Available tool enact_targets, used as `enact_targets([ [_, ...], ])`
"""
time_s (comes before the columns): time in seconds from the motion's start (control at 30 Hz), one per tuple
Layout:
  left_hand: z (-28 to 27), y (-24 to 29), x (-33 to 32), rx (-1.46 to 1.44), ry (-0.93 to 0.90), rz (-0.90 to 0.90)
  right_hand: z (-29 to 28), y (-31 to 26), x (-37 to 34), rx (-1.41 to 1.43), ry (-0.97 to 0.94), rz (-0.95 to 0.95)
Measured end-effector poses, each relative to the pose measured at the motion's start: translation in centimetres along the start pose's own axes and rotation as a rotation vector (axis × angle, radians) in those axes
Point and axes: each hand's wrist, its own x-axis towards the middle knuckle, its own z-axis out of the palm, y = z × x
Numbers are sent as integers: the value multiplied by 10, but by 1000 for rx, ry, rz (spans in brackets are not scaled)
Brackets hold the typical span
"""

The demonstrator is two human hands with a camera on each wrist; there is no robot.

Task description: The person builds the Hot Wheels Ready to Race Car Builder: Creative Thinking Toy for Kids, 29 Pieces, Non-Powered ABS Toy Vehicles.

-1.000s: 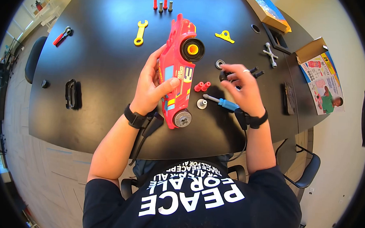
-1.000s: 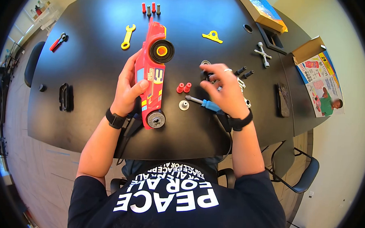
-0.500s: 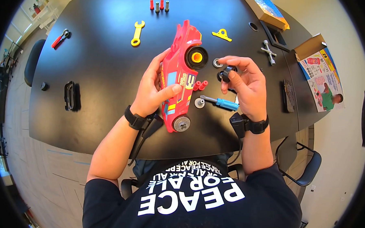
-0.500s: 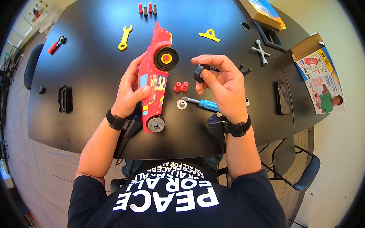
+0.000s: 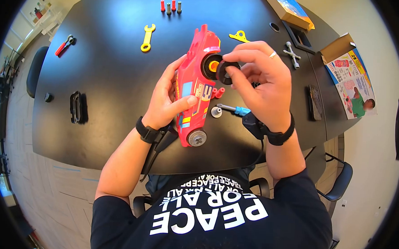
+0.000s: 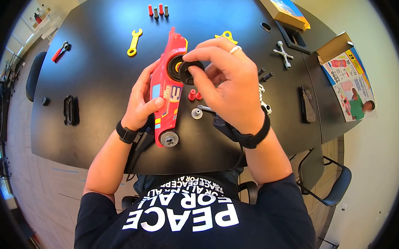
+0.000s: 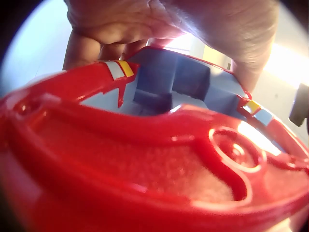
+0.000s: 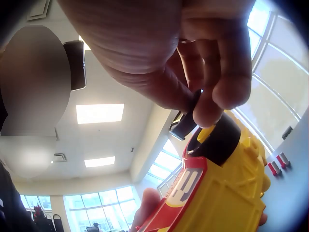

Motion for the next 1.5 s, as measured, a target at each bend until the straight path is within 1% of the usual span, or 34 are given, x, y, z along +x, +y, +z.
enact_targets([
  [0.07,1,1,0,-5,6,-6,1,1,2,-95,-85,-51],
  [0.13,1,3,-1,0,-3,-7,5,6,4,-87,-80,-61],
  [0.2,1,2,0,-3,-4,-5,9,10,6,-99,-69,-157],
  [0.43,1,1,0,-5,-11,-7,10,12,7,-118,-72,-137],
  [0.53,2,3,0,-9,-19,-11,11,13,7,-141,-80,-162],
  [0.63,1,1,0,-17,-18,-5,13,18,5,-124,-62,-151],
  [0.7,1,0,0,-16,-19,-1,14,19,3,-123,-45,-105],
  [0.83,1,0,-1,6,-11,-6,17,19,1,-168,-7,-121],
  [0.9,1,-1,-1,4,-11,-10,15,20,1,-236,-1,-121],
  [1.0,1,0,-1,-7,-12,-10,12,21,1,-214,1,-136],
  [1.13,1,1,-1,-10,-10,-2,3,20,1,-227,-60,-189],
  [1.2,0,0,-1,-7,-9,-2,1,21,2,-237,-129,-220],
  [1.3,1,0,-1,-5,-8,-5,0,23,1,-243,-150,-176],
  [1.43,0,-1,-1,-11,-16,6,-2,23,-1,-253,-140,-174],
  [1.5,1,0,-1,-22,-21,10,-6,23,-5,-163,-78,-171],
])
